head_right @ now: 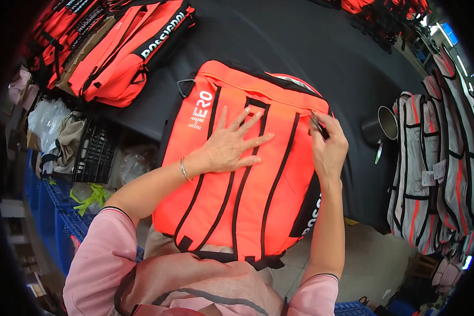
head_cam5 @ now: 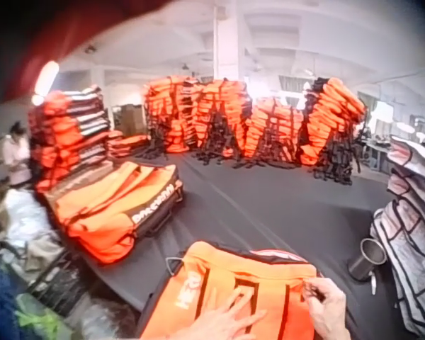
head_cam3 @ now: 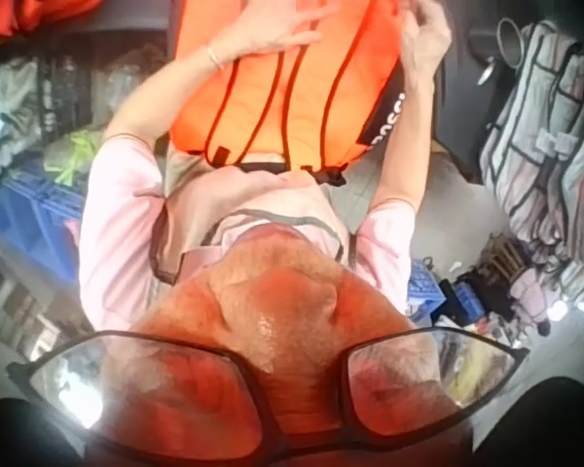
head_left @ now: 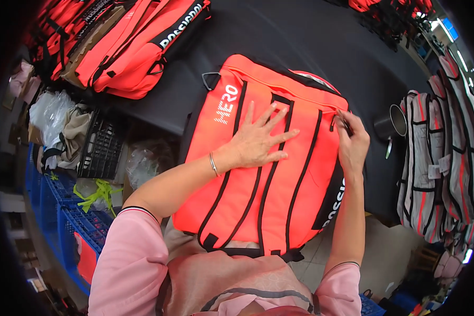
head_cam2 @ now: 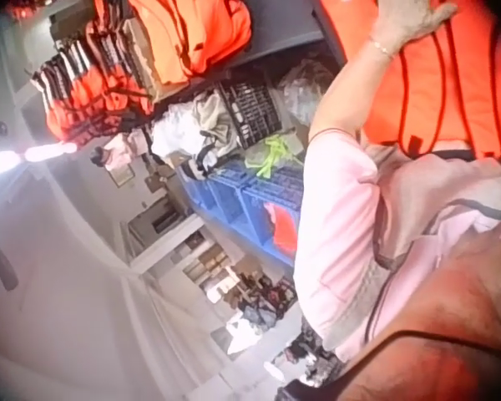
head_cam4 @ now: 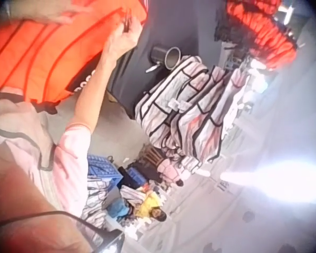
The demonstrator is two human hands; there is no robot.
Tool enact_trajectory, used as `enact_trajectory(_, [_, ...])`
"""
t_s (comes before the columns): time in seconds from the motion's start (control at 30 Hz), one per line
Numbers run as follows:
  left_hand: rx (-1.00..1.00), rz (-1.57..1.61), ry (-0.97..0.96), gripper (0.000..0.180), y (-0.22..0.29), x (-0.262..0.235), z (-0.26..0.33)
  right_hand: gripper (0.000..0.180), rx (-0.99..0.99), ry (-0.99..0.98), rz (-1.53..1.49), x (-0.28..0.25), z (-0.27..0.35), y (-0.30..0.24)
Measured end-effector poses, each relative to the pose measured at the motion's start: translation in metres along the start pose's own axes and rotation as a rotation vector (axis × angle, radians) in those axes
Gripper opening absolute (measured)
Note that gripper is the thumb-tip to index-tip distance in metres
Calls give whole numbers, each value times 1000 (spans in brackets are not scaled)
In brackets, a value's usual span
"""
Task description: The recorder is inspecting, cleaning, and trimming thread on backpacks in a factory environment.
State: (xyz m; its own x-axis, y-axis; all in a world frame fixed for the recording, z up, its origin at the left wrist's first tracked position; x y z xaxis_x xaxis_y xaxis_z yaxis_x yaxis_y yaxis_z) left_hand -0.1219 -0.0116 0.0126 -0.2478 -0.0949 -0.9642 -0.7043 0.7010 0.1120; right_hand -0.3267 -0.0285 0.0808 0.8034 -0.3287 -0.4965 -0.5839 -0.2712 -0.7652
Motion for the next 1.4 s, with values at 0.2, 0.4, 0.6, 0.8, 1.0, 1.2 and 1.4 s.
enact_trajectory(0.2, [25,60,2,58,6,-7,6,25,-41,-23,429,53,-12,45])
enact_trajectory(0.4, [-105,465,459,52,-35,-51,32,24,-72,-20,343,51,-11,53])
enact_trajectory(0.6, [-663,146,486,69,-110,-93,110,23,-121,21,235,47,-10,58])
enact_trajectory(0.8, [-919,574,314,91,-121,-60,151,22,-173,2,209,47,-12,61])
enact_trajectory(1.0, [-854,1588,185,56,-109,-29,151,22,-100,7,63,43,-9,68])
enact_trajectory(1.2, [-966,1520,209,41,-114,-24,157,21,-74,24,127,41,-12,64])
enact_trajectory(1.4, [-865,1257,228,37,-144,-50,128,28,149,61,-155,-5,-31,60])
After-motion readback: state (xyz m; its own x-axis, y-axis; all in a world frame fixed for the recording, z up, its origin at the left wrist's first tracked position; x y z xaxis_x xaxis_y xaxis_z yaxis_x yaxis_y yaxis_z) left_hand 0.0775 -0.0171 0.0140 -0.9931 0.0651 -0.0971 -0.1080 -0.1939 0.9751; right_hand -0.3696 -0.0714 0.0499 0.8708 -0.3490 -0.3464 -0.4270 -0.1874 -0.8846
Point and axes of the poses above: each hand's wrist, its own z-axis away from the middle knuckle, its own x-axis out of the palm, y = z × x, the point moved 8 cm from there along -z, towards the middle knuckle
